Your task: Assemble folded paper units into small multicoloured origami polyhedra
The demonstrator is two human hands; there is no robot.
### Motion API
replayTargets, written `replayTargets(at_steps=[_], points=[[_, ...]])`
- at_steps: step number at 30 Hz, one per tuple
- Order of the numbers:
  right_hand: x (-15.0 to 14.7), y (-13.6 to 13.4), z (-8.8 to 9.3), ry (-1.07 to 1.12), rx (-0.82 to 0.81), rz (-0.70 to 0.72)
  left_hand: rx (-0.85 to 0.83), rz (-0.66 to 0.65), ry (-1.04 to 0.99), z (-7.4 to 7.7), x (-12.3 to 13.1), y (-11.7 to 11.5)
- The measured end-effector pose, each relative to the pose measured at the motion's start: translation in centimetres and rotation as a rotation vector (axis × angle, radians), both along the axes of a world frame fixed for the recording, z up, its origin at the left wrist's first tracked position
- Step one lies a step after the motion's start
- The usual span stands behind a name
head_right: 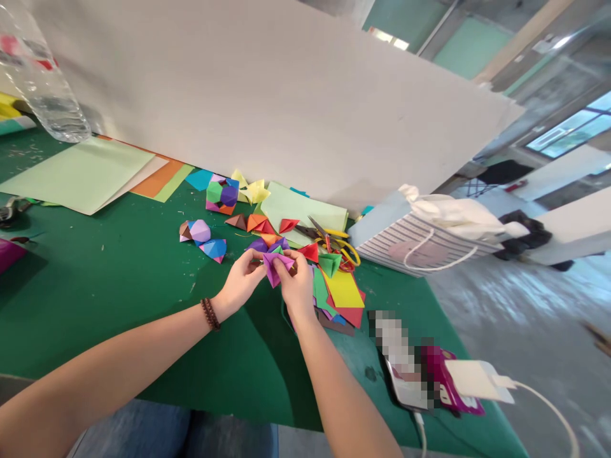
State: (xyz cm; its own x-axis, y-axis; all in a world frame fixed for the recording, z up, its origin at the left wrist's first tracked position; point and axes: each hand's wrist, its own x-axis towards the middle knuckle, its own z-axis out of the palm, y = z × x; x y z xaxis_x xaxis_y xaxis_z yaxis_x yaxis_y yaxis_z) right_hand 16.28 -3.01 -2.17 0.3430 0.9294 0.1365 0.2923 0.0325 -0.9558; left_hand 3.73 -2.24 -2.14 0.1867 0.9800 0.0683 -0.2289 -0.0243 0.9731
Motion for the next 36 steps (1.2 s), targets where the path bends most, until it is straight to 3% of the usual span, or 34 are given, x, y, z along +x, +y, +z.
replayTargets(at_steps=[8,13,22,26,32,36], points=[[-0.3,-0.8,1.1,-0.154,0.031,0.057,0.08,0.11,0.106,-0.3,-0.1,0.4],[0.2,-0.9,1.1,-0.308,0.151,0.091,0.077,0.119,0.137,-0.6,-0.1,0.5],[1.2,-0.6,1.1,-0.581,0.325,0.04,0.021,-0.024,-0.018,-0.2,-0.1,0.4],[1.6,-0.6,1.3,-0.514,0.323,0.02,-0.103,-0.037,-0.091,0.2,-0.1,0.3],[1.9,-0.1,1.0,-0.272,0.158,-0.065,-0.138,-0.099,-0.188,-0.2,-0.1,0.9],[2.5,0.5,0.5,-0.201,0.196,-0.089,-0.221,-0.038,-0.268,0.0,-0.2,1.1]])
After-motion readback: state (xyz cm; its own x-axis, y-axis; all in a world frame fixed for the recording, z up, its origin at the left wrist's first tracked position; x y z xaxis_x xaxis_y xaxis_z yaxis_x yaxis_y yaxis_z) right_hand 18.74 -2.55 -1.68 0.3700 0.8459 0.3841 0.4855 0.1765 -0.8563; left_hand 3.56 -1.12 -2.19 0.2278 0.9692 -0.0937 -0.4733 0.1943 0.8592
